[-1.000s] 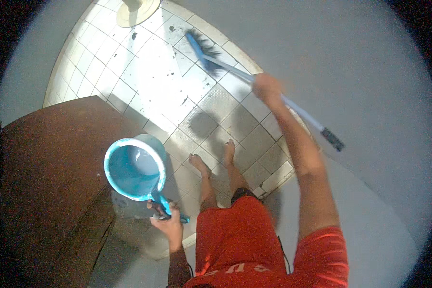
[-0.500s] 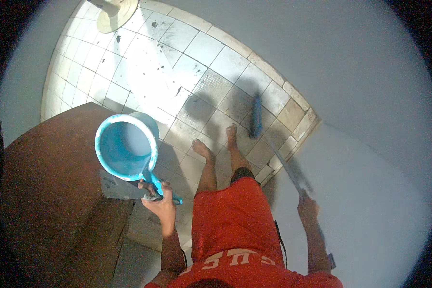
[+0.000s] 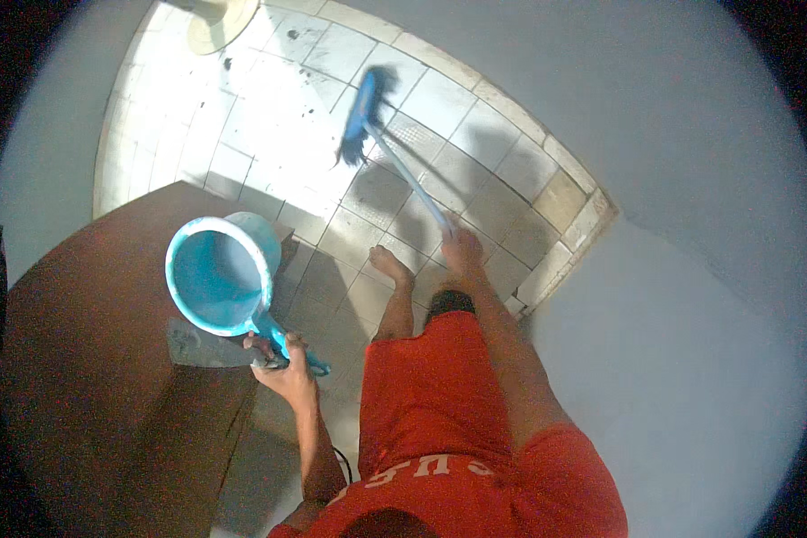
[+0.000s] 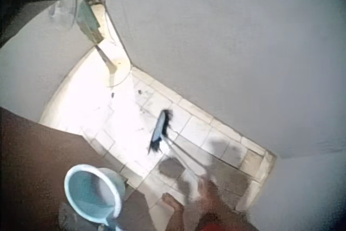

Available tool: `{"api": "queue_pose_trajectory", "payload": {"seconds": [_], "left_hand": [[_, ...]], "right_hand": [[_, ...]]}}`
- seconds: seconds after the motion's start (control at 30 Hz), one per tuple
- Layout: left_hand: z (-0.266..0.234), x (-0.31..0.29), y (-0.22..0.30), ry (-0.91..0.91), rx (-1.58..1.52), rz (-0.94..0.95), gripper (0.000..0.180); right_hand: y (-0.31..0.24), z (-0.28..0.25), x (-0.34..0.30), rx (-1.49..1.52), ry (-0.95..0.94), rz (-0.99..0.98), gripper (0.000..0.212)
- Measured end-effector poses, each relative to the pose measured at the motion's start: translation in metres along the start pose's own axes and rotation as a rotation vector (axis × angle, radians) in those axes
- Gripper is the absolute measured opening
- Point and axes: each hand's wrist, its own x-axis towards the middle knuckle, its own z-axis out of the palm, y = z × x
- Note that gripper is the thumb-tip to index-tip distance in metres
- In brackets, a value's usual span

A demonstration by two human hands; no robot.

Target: The person sweeps debris from a tiled floor using a broom and then uses a scraper to clean the grout lines and edges of the tiles.

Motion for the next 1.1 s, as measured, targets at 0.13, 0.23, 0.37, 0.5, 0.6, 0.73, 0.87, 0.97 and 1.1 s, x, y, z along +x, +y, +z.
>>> {"api": "queue_pose_trajectory", "payload": {"seconds": [0.13, 0.23, 0.37, 0.5, 0.6, 0.73, 0.87, 0.97, 1.1], "left_hand": [[0.013, 0.0, 0.018, 0.063, 0.011, -0.067, 0.04], [0.025, -0.001, 0.029, 0.146, -0.073, -0.091, 0.036], [0.038, 0.0, 0.055, 0.357, -0.136, -0.113, 0.031], [0.067, 0.012, 0.082, 0.425, -0.233, -0.06, 0.033], [0.082, 0.017, 0.102, 0.555, -0.108, -0.139, 0.033], [0.089, 0.026, 0.118, 0.561, -0.097, -0.158, 0.036], [0.088, 0.024, 0.125, 0.616, -0.087, -0.29, 0.031], [0.084, 0.025, 0.127, 0.619, -0.038, -0.318, 0.033], [0.067, 0.019, 0.118, 0.631, -0.171, -0.349, 0.034]], "right_hand": [[-0.035, -0.063, 0.039, 0.073, -0.01, -0.425, 0.036], [0.003, -0.137, -0.048, 0.131, -0.206, -0.534, 0.038], [0.063, -0.218, -0.132, -0.042, -0.7, -0.432, 0.052], [0.069, -0.172, -0.09, 0.147, -0.88, -0.685, 0.052], [0.029, -0.062, -0.056, 0.003, -0.478, -0.773, 0.034], [-0.043, -0.015, 0.023, -0.465, -1.007, -0.695, 0.024], [-0.161, -0.087, 0.136, -0.408, -0.873, -0.844, 0.026], [-0.248, -0.145, 0.182, -0.366, -0.661, -0.896, 0.019], [-0.265, -0.183, 0.161, -0.285, -0.56, -0.999, 0.025]]}}
